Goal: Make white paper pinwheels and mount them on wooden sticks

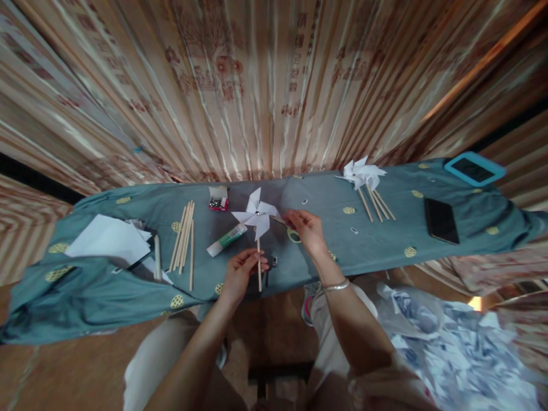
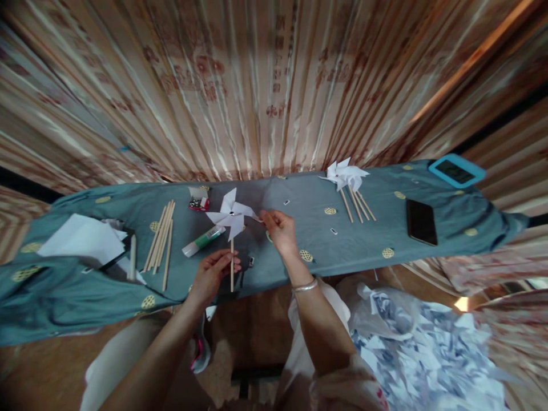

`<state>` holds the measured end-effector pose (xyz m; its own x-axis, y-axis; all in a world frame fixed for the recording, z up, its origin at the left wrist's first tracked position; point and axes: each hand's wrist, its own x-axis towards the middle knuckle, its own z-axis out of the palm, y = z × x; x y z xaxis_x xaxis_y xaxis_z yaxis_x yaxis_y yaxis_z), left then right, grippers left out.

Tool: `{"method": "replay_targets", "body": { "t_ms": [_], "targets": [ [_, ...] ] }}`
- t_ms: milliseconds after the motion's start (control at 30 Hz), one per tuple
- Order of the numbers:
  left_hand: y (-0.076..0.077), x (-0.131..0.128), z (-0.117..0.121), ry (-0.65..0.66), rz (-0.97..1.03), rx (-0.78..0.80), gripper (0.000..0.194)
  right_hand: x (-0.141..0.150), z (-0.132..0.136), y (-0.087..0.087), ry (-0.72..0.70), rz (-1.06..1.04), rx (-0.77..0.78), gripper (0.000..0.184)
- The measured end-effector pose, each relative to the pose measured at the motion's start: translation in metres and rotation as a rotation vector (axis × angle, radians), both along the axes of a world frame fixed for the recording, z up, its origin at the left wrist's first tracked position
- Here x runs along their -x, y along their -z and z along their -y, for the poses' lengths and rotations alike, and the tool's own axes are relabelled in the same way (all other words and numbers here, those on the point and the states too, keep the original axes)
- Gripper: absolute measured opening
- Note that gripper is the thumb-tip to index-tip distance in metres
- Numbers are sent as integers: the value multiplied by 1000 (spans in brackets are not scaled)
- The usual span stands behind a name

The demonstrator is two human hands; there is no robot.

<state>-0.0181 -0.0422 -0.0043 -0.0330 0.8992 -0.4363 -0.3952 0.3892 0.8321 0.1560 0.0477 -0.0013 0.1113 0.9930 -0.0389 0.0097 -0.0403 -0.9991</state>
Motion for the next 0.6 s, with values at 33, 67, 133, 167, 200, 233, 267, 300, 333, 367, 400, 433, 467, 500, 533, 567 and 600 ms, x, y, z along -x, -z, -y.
{"method": "replay_targets", "body": {
  "t_ms": [33, 67, 133, 167, 200, 233, 267, 300, 333, 367, 400, 433, 467, 500, 533, 567, 600],
  "targets": [
    [0, 0, 0, 14, 6, 5, 46, -2, -2, 0, 41, -7, -21, 44],
    [0, 0, 1, 31, 11, 10, 46, -4, -3, 1, 64, -16, -34, 43],
    [0, -1, 1, 62, 20, 18, 45, -5, -6, 3, 45, -39, -31, 42],
    [0, -1, 1, 76, 23, 21, 45, -6, -6, 4, 17, -49, -19, 43],
    [0, -1, 2, 88, 24, 21, 45, -6, -7, 5, -15, -54, -5, 44],
    [1, -2, 2, 97, 23, 21, 45, -5, -7, 6, -43, -55, 5, 44],
    [1, -2, 2, 101, 21, 20, 44, -5, -7, 6, -65, -53, 10, 44],
    [1, -2, 1, 102, 18, 20, 44, -4, -7, 7, -80, -50, 7, 43],
    [2, -2, 1, 99, 14, 19, 44, -4, -7, 7, -89, -46, 3, 42],
    [2, -3, 1, 94, 11, 17, 43, -3, -7, 7, -94, -43, 1, 41],
    [3, -3, 1, 88, 9, 15, 43, -2, -7, 6, -96, -41, -1, 40],
    [3, -3, 0, 82, 5, 12, 43, -2, -7, 6, -93, -41, -1, 39],
    [4, -3, 0, 75, 0, 8, 43, -1, -6, 5, -90, -42, 3, 39],
    [4, -4, 0, 69, -7, 6, 43, 0, -6, 5, -87, -44, 8, 38],
    [4, -4, 0, 63, -15, 3, 43, 0, -5, 4, -87, -47, 15, 38],
    [5, -4, 0, 57, -23, 0, 43, 1, -5, 4, -91, -51, 21, 38],
    [5, -4, 0, 52, -30, -3, 43, 1, -4, 4, -97, -55, 27, 39]
  ]
}}
